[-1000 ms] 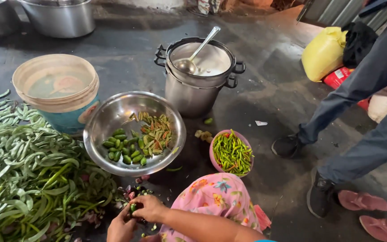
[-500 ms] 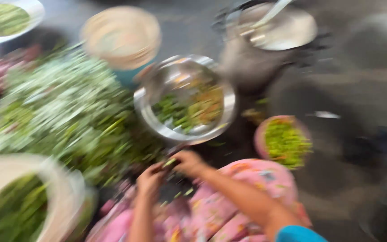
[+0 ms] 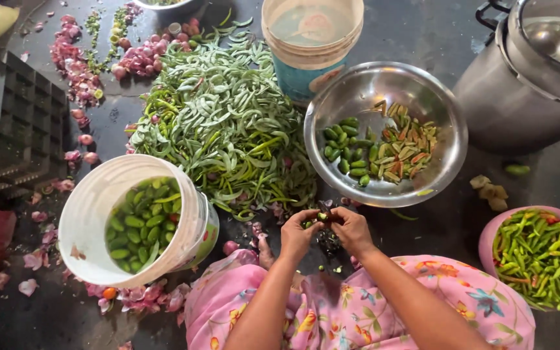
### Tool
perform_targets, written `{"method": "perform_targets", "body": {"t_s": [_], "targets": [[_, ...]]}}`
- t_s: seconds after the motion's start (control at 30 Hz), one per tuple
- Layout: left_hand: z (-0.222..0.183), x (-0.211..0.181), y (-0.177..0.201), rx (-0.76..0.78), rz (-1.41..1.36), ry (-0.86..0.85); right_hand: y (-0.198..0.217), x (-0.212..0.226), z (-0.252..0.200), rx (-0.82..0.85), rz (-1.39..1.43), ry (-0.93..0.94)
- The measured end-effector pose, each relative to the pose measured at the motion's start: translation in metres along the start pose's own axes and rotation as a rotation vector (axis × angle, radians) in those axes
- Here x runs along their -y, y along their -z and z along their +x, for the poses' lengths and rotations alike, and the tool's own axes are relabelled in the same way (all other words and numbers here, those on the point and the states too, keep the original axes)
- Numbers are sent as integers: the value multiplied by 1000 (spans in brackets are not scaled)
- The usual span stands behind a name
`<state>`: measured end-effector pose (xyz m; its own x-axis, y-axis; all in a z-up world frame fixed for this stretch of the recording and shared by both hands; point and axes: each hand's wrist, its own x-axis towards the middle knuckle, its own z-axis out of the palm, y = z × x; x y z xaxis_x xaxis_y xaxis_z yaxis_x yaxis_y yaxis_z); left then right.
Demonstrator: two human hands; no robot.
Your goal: The person sits on the floor and uses a small blade to trim and score green vegetables, placing the trimmed pieces into a metal bowl and the scraps onto a pile on the floor. The person handles the vegetables one at a time, repeatedly trimming and scoring them.
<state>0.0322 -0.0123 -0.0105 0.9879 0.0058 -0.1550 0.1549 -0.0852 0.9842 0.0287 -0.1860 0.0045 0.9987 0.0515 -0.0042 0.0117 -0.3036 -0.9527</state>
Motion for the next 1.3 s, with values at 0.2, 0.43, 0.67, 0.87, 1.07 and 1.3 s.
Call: {"method": "perform_targets", "body": {"t_s": [0.2, 0.43, 0.67, 0.87, 1.07, 1.3], "targets": [[-6, -6, -2, -27, 63, -91, -3, -4, 5, -73, -50, 161], [-3, -9, 2, -57, 16, -14, -10, -11, 17, -9, -142, 108], [15, 31, -13, -54, -52, 55, 3, -36, 33, 16, -77, 207], [30, 64, -9, 45, -219, 141, -5, -42, 31, 41, -173, 118], [30, 71, -8, 58, -270, 403, -12, -46, 27, 24, -196, 96], [26, 43, -1, 58, -229, 267, -7, -22, 26, 62, -69, -25]]}}
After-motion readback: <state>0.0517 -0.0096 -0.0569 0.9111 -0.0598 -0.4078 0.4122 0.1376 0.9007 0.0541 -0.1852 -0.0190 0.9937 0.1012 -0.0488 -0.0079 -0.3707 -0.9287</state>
